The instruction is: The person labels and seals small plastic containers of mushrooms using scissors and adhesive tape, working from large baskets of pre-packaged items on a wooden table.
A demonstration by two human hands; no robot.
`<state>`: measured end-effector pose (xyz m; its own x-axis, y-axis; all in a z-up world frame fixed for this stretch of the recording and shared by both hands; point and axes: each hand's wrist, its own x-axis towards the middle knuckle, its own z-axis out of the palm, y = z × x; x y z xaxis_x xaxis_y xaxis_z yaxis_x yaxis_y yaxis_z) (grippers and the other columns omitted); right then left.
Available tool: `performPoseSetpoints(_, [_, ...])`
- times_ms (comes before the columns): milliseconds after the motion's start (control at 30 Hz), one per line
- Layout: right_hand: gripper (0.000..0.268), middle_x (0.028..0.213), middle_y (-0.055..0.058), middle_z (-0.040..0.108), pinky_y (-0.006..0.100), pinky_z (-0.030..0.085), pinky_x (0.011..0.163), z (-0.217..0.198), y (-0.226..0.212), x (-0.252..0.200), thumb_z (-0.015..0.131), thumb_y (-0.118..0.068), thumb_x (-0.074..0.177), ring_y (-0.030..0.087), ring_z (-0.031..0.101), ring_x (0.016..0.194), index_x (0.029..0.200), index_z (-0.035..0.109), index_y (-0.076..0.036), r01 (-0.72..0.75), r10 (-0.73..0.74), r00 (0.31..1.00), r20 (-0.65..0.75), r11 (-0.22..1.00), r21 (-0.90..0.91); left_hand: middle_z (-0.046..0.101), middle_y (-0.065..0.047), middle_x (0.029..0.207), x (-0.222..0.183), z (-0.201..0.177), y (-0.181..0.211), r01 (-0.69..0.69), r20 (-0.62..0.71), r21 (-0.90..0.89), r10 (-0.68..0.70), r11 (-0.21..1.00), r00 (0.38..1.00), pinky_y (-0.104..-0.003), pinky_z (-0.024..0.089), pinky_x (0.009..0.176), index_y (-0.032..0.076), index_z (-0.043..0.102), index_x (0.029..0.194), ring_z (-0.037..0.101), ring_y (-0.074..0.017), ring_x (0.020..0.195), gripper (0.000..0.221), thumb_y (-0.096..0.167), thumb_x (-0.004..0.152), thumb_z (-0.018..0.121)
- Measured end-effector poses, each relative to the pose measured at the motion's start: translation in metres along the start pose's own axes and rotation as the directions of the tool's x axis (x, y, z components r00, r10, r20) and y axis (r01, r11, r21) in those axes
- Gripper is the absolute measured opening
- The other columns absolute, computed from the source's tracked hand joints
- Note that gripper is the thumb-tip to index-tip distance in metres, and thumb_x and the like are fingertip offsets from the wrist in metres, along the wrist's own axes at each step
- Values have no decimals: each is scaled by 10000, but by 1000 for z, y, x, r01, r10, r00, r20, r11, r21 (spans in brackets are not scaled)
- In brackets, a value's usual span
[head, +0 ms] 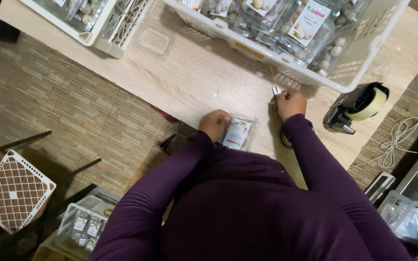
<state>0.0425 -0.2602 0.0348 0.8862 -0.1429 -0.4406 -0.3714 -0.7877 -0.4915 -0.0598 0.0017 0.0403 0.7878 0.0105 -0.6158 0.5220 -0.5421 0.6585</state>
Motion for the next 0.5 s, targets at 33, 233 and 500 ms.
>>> performPoseSetpoints(33, [223, 1031, 199, 727, 507, 557, 916, -2, 0, -4, 631, -213, 970, 394, 678, 1093, 1073, 739, -49, -1, 1, 1000, -2, 1000, 1, 754, -33, 1062, 3, -2, -6, -2, 1, 1, 2, 1000, 1000, -426, 542, 985, 230, 731, 1100, 683, -283, 1141, 195, 335, 1015, 590])
performPoseSetpoints(233, [181, 1151, 302, 662, 531, 549, 894, -36, -8, -73, 599, -24, 1030, 473, 645, 1104, 1201, 645, 15, 232, -173, 969, -175, 878, 419, 731, -40, 877, 23, -14, -31, 157, -115, -237, -188, 959, 975, -295, 655, 713, 236, 691, 1077, 761, -177, 760, 170, 235, 962, 565])
performPoseSetpoints(500, [234, 884, 164, 669, 428, 529, 861, -60, 185, -96, 585, 119, 936, 361, 656, 874, 959, 762, -33, 476, -366, 720, -589, 879, 36, 560, -192, 1231, 11, -41, 11, -279, -471, 40, 264, 959, 841, -450, 554, 1032, 38, 582, 1307, 598, -394, 1214, 358, 142, 971, 649])
